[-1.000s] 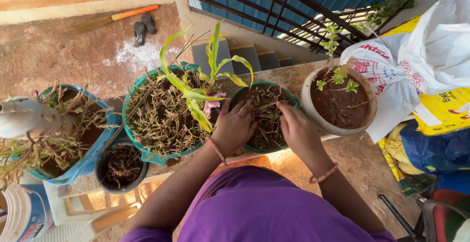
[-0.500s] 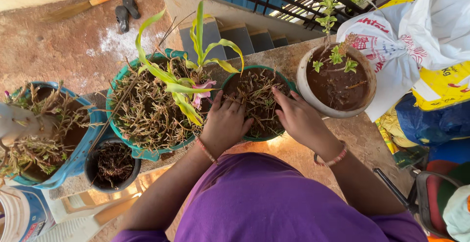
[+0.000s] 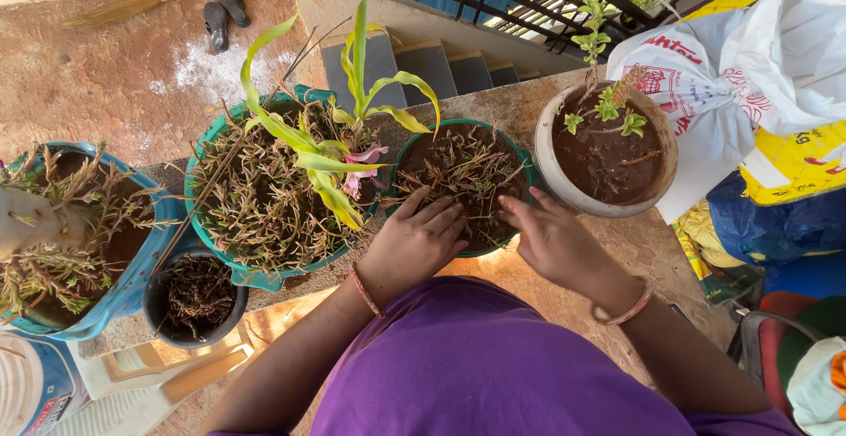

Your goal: The person is weeding potted plants on a balcony. They pull out dry weeds and debris from the soil of several pots by hand and discard them. The person also uses a thin stick to loosen the soil in one of the pots.

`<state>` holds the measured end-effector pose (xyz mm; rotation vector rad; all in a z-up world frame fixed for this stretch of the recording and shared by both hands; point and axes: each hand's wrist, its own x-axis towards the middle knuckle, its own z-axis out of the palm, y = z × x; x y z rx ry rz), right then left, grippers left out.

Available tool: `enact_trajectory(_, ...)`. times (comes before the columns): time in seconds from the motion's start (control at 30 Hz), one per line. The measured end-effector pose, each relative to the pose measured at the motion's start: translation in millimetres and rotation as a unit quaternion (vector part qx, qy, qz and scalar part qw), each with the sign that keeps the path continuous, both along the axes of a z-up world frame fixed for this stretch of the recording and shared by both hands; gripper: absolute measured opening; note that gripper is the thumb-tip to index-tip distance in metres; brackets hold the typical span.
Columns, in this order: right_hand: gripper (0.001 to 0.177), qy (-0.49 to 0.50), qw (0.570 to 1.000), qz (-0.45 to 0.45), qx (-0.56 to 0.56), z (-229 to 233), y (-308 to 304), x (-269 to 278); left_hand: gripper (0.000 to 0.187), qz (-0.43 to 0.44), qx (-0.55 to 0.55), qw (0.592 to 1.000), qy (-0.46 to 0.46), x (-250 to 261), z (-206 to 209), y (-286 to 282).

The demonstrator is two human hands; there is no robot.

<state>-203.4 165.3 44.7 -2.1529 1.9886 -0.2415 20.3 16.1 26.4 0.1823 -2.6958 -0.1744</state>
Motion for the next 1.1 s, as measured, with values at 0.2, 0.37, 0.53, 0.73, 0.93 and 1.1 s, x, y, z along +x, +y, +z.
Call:
enact_trajectory(0.2,0.046,0.037,0.991,0.029,-0.126,-6,0,-5,0.04,-0.034,0.031,0.998,0.046,-7,-3,-1)
enact_trajectory(0.37,0.042,0.106,0.987,0.043,-0.114,-15,-5,-7,0.045,-0.025,0.038,0.998,0.044,-7,-7,-3)
enact_trajectory(0.53,0.044,0.054,0.996,0.054,-0.046,-2,-3,-18,0.043,-0.016,0.034,0.998,0.045,5,-9,-4)
enact_trajectory(0.73,0.034,0.016,0.992,0.097,-0.083,-9,7,-16,0.05,-0.016,0.042,0.999,0.03,14,-17,1)
enact_trajectory(0.93,0.036,-0.004,0.994,0.064,-0.09,17,-3,-13,0.049,-0.012,0.036,0.999,0.036,16,-22,-1)
enact_trajectory(1.1,0.028,0.078,0.984,-0.053,-0.148,21,-15,11,0.05,-0.004,0.048,0.998,0.039,16,-31,2)
